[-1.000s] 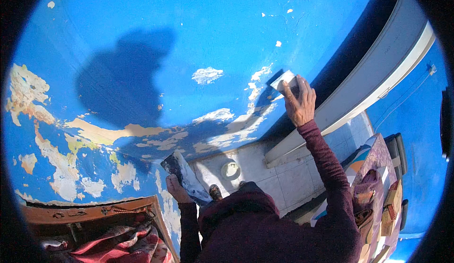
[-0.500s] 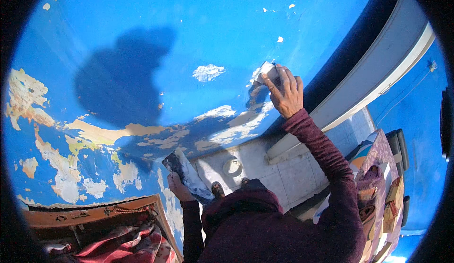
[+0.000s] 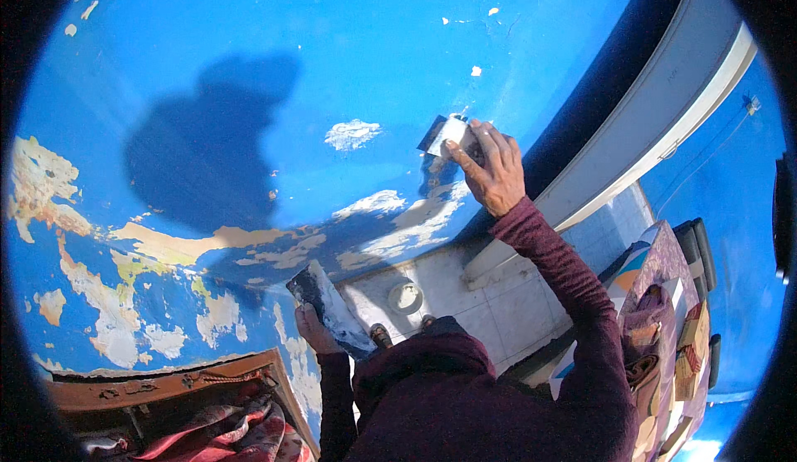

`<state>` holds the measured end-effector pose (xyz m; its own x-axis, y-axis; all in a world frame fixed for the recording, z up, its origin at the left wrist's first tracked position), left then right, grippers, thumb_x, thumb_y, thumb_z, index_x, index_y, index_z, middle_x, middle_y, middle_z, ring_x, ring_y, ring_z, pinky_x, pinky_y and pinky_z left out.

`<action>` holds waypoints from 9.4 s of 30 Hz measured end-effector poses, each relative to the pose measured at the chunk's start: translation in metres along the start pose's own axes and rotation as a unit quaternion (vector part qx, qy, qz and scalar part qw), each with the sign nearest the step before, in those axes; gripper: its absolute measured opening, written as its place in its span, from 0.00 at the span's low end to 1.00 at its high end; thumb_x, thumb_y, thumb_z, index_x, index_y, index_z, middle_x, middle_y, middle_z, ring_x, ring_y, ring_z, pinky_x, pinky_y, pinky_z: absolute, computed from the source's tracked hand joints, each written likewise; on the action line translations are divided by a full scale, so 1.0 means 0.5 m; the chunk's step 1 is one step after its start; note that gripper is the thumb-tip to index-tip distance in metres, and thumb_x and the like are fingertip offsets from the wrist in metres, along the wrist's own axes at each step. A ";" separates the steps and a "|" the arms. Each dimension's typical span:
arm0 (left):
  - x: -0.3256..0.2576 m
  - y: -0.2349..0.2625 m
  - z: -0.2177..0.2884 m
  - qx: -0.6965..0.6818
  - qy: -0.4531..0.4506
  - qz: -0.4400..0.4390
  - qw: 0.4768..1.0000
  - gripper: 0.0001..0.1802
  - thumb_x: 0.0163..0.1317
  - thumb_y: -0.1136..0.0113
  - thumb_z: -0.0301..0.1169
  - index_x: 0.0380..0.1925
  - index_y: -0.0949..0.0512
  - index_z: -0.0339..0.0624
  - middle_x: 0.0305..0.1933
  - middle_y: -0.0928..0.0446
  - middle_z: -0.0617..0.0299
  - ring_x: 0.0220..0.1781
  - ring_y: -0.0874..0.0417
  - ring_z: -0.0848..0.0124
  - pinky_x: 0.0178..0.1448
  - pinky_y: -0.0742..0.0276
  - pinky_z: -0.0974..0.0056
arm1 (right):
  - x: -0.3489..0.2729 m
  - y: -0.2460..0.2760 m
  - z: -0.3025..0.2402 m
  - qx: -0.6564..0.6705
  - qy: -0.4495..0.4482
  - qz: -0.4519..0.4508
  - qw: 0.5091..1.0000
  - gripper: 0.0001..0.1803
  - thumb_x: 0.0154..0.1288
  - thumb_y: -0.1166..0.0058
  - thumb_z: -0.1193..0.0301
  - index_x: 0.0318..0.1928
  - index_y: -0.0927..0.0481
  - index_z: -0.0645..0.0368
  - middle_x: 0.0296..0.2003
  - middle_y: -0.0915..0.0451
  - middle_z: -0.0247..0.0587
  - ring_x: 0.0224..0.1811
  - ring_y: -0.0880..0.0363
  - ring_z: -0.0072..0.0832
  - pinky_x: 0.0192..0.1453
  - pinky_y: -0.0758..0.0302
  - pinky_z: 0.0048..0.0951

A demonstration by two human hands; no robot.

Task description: The person applies white plaster to a blue wall using a putty knife and a hawk. They repeatedly scoop plaster from the hawk and spread it onto the wall, covering patches of peeling paint.

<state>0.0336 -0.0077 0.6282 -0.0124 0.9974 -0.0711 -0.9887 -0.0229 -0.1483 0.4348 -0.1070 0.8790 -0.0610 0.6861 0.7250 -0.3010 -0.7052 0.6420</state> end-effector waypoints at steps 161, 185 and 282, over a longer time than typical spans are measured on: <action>0.187 -0.062 0.220 0.069 -0.065 -0.281 0.955 0.18 0.71 0.57 0.36 0.49 0.30 0.29 0.47 0.23 0.46 0.46 0.21 0.61 0.52 0.23 0.57 | -0.149 -0.232 -0.227 0.351 -0.681 0.229 0.600 0.34 0.63 0.44 0.53 0.67 0.27 0.54 0.54 0.23 0.62 0.56 0.25 0.46 0.63 0.31 0.38; 0.200 -0.047 0.185 0.126 -0.186 -0.268 0.937 0.23 0.70 0.51 0.40 0.54 0.32 0.31 0.44 0.27 0.46 0.44 0.22 0.59 0.45 0.22 0.55 | -0.116 -0.186 -0.202 0.094 -0.441 0.142 0.881 0.46 0.58 0.38 0.73 0.75 0.45 0.37 0.68 0.42 0.64 0.67 0.38 0.57 0.69 0.39 0.53; 0.164 -0.165 0.197 0.006 0.034 -0.280 0.959 0.22 0.70 0.49 0.39 0.54 0.30 0.33 0.52 0.24 0.48 0.51 0.20 0.60 0.55 0.21 0.57 | -0.229 -0.307 -0.282 0.533 -0.713 0.147 0.431 0.35 0.65 0.44 0.55 0.69 0.31 0.56 0.49 0.23 0.57 0.53 0.26 0.42 0.57 0.27 0.33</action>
<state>0.0992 0.0825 0.7316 0.5299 0.8467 -0.0477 -0.8396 0.5159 -0.1698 0.3538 -0.0521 0.6624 0.9282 0.2678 -0.2585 0.1753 -0.9271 -0.3312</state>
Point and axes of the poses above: each hand's wrist, its own x-axis towards the middle knuckle, its own y-axis out of the back of the hand, z = x × y, the point moved 6 cm from there along x, towards the middle knuckle
